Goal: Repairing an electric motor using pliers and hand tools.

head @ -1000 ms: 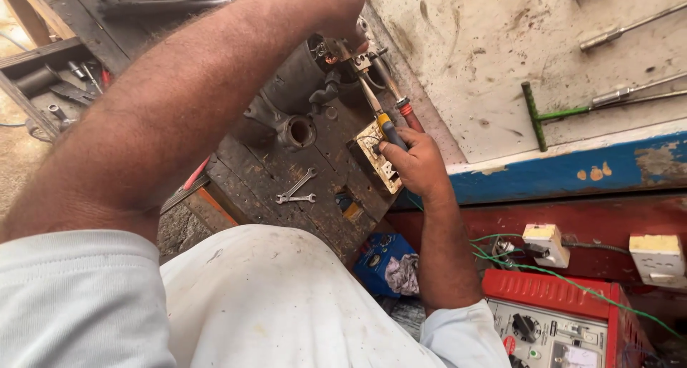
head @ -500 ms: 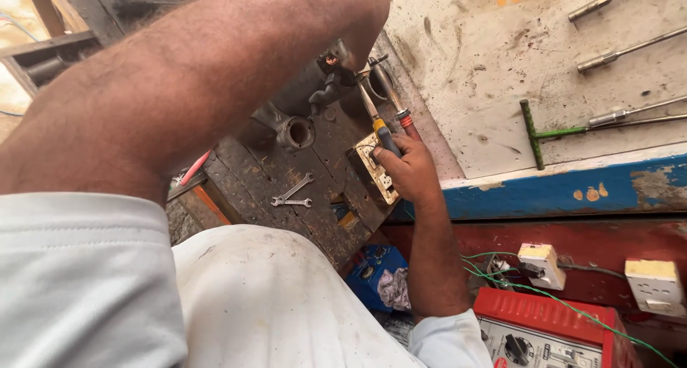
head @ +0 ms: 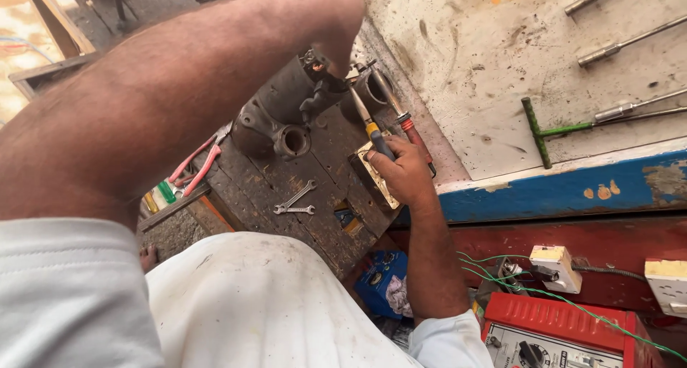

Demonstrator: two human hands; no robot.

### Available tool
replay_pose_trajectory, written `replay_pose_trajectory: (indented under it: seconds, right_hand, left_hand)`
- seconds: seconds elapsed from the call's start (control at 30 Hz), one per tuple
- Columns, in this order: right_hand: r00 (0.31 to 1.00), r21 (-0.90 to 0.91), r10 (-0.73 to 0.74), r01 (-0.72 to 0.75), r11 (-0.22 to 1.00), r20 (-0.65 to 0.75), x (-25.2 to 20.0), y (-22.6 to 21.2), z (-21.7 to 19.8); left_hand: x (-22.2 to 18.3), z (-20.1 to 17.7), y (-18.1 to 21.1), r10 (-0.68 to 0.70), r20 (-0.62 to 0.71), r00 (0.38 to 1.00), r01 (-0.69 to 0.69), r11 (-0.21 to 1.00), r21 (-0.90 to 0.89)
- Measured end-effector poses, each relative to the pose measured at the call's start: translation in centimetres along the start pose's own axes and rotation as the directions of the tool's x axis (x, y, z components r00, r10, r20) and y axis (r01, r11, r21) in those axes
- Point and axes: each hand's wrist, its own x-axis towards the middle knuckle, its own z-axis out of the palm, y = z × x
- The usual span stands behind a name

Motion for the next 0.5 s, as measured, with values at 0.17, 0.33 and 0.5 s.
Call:
replay_pose_trajectory:
  seconds: [0.17, 0.33, 0.5]
  right_hand:
    - [1.000, 0.014, -0.014, 0.014, 1.000, 0.001, 0.4, 0.1, -0.1]
    - [1.000, -0.025, -0.006, 0.006, 1.000, -0.005, 0.1, -0.1, -0.5]
    - [0.995, -0.050, -0.100, 0.099, 0.994, -0.026, 0.5, 0.2, -0.6]
  left_hand:
    - [1.0, 0.0, 0.1, -0.065, 0.071, 0.995, 0.062, 0.997, 0.037]
    - [3.3, 0.8, -0.2, -0.032, 0.073, 0.997, 0.027, 0.998, 0.064]
    - [-2.7, -2.1, 0.1, -0.073, 0.044, 0.996, 0.073, 0.997, -0.013]
